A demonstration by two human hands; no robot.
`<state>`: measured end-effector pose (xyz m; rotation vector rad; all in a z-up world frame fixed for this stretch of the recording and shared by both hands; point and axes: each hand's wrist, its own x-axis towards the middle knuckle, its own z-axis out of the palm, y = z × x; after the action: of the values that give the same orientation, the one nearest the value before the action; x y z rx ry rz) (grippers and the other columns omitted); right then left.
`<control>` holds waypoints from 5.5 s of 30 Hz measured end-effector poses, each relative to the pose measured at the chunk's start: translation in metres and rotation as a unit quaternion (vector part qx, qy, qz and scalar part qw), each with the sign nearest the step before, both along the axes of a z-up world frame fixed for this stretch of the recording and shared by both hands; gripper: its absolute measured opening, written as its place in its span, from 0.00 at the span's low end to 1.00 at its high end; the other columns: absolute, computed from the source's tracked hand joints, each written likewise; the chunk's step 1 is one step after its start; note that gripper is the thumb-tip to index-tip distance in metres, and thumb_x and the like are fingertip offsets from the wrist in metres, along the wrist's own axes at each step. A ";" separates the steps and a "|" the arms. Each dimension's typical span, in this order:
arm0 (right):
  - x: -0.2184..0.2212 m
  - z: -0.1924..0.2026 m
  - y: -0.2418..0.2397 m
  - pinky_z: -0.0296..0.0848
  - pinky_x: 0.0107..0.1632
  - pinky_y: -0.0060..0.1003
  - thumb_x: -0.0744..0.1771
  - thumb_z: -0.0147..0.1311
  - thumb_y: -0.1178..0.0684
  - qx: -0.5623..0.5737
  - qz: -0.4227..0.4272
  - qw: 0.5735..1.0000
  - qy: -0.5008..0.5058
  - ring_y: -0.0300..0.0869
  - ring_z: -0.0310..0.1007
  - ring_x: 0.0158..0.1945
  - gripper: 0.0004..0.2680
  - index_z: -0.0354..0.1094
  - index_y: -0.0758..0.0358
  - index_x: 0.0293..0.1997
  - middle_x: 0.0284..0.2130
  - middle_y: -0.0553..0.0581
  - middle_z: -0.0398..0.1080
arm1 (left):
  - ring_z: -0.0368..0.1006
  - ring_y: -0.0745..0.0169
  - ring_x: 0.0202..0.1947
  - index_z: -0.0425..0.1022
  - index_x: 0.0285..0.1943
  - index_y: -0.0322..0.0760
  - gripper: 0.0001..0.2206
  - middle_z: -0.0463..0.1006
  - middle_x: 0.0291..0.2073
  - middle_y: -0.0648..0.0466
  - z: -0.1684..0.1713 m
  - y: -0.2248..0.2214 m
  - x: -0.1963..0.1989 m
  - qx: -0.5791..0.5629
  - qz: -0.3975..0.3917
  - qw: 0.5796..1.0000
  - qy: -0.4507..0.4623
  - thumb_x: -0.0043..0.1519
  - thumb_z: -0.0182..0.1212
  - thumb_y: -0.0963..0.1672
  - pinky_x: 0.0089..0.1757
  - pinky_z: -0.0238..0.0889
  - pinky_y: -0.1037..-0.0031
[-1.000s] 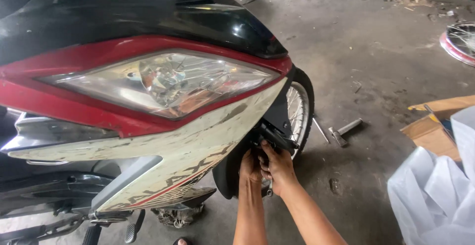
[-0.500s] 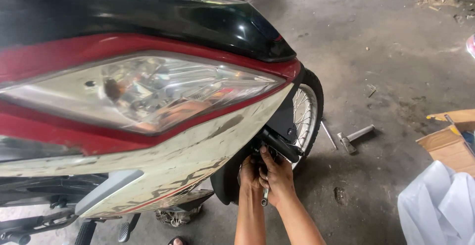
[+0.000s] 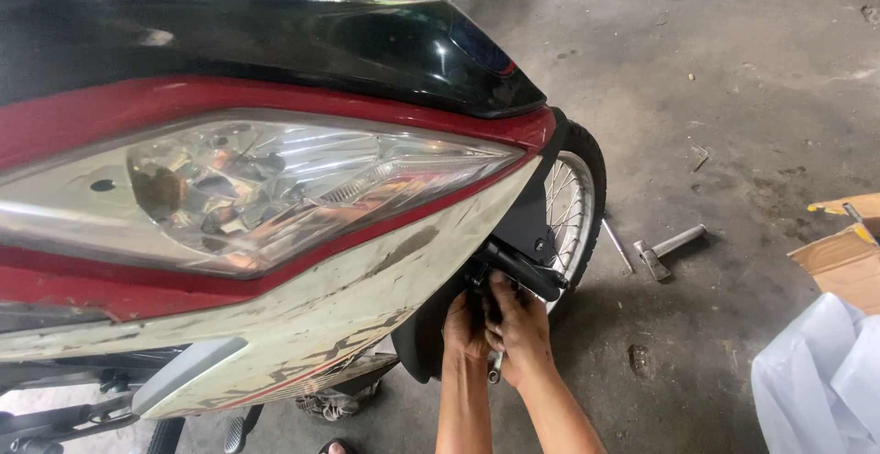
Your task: Installing a front fender on a motorcycle using hand tools.
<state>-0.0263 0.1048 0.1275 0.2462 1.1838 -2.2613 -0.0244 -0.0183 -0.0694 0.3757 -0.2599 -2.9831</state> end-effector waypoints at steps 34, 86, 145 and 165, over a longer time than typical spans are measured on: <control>-0.029 -0.101 0.036 0.74 0.38 0.33 0.67 0.59 0.56 0.067 0.072 0.992 0.078 0.38 0.75 0.37 0.08 0.76 0.69 0.47 0.36 0.56 0.78 | 0.69 0.68 0.31 0.73 0.43 0.30 0.07 0.75 0.31 0.56 0.101 0.081 0.009 -0.286 0.279 0.914 -0.074 0.68 0.56 0.43 0.32 0.63 0.75; -0.061 -0.086 0.060 0.82 0.44 0.31 0.63 0.63 0.49 0.177 0.320 0.870 0.331 0.37 0.81 0.40 0.13 0.77 0.65 0.48 0.36 0.54 0.81 | 0.73 0.46 0.61 0.70 0.61 0.25 0.17 0.77 0.49 0.50 0.086 0.068 0.013 -0.288 0.263 0.921 0.013 0.63 0.60 0.36 0.58 0.63 0.60; -0.069 -0.097 0.065 0.83 0.40 0.31 0.64 0.60 0.45 0.155 0.384 0.889 0.196 0.38 0.82 0.34 0.13 0.72 0.57 0.51 0.36 0.53 0.80 | 0.64 0.44 0.67 0.71 0.65 0.28 0.19 0.73 0.62 0.47 0.030 0.043 0.023 -0.293 0.193 0.933 0.081 0.64 0.56 0.37 0.71 0.50 0.43; -0.048 -0.139 0.058 0.66 0.26 0.32 0.63 0.65 0.50 -0.091 0.156 0.983 -0.004 0.38 0.67 0.24 0.09 0.70 0.64 0.36 0.24 0.51 0.69 | 0.64 0.48 0.68 0.70 0.67 0.29 0.23 0.73 0.62 0.48 0.047 0.053 0.012 -0.287 0.250 0.920 0.093 0.60 0.62 0.39 0.69 0.47 0.44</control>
<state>-0.0738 0.1626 -0.0114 -0.0026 0.9290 -2.0705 -0.0120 0.0345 -0.0225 0.0677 -0.8454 -2.2808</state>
